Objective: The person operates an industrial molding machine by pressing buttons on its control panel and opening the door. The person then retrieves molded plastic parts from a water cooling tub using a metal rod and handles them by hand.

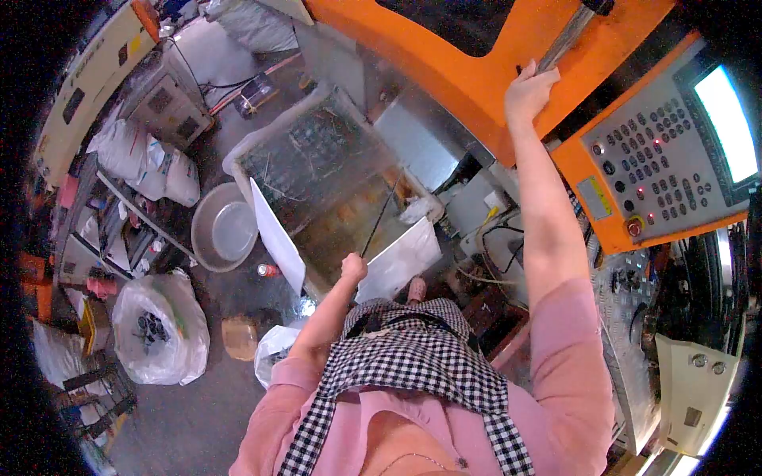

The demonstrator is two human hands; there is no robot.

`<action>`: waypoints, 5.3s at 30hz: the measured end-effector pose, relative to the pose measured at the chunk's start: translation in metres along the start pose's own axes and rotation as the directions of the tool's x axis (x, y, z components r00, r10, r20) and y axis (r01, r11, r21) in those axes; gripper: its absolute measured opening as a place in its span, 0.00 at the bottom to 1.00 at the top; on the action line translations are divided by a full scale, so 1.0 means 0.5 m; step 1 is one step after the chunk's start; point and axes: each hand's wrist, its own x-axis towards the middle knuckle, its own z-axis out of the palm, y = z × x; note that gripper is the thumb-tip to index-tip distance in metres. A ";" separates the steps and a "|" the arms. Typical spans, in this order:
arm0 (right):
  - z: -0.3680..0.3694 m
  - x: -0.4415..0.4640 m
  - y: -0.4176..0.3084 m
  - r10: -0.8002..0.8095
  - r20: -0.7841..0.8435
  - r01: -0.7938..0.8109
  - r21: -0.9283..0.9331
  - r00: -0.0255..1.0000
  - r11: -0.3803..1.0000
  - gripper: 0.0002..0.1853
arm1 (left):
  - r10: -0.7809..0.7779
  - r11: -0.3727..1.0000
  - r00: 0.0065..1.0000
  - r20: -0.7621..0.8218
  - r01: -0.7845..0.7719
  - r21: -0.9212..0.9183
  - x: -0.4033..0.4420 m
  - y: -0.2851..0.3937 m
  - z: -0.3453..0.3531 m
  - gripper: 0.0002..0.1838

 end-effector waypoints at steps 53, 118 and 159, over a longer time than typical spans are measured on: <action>-0.032 -0.014 -0.043 -0.088 -0.059 0.088 -0.008 0.994 0.996 0.22 | 0.047 0.994 0.988 -0.146 -0.061 -0.093 -0.021 -0.079 0.008 0.11; 0.308 -1.145 0.317 -0.090 0.759 -0.760 -0.649 -0.644 -0.037 0.16 | 0.252 0.967 0.863 -0.438 -0.246 0.073 0.311 -0.167 0.170 0.25; 0.253 -1.176 0.249 0.116 0.982 -0.490 -0.175 -0.148 0.854 0.23 | 0.213 0.977 0.767 -0.605 -0.148 0.156 0.295 -0.152 0.192 0.06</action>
